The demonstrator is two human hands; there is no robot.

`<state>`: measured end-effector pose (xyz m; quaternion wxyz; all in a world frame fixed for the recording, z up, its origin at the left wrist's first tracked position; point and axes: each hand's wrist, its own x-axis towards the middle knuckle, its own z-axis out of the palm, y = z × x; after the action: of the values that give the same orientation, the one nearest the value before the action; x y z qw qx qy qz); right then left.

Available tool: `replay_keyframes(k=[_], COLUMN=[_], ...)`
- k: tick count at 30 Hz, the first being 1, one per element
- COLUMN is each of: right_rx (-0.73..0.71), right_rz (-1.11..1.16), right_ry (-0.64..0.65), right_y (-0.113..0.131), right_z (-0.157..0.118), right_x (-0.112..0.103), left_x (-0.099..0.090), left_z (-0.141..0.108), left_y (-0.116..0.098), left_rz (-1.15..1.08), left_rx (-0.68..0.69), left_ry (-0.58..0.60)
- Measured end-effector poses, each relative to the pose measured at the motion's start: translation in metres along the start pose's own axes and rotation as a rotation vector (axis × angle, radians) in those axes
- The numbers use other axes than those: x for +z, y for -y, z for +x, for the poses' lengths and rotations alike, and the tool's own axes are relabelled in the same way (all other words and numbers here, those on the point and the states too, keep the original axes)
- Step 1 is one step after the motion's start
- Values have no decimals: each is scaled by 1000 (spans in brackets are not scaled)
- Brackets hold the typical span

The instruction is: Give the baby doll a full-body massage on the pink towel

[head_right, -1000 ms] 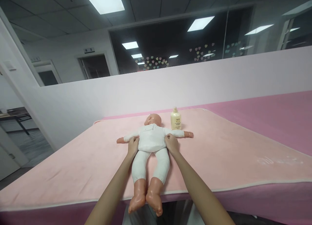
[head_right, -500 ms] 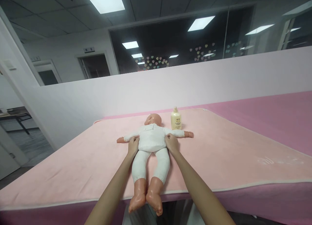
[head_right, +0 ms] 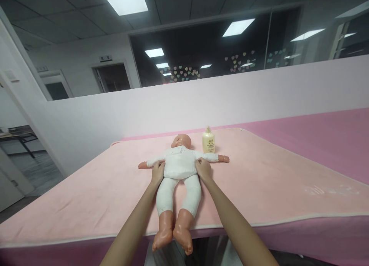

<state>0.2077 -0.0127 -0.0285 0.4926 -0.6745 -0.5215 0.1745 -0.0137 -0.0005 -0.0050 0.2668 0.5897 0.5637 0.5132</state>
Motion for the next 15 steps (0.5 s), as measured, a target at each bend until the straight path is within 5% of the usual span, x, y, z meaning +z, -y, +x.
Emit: replay_keyframes(k=[15], right_rx=[1], right_rz=[7], right_ry=[-6], right_y=[-1], right_z=[1], right_x=[1], left_x=[-1], left_z=[-3], left_y=[-5], left_rz=[2], left_rx=[4], left_ry=[-1])
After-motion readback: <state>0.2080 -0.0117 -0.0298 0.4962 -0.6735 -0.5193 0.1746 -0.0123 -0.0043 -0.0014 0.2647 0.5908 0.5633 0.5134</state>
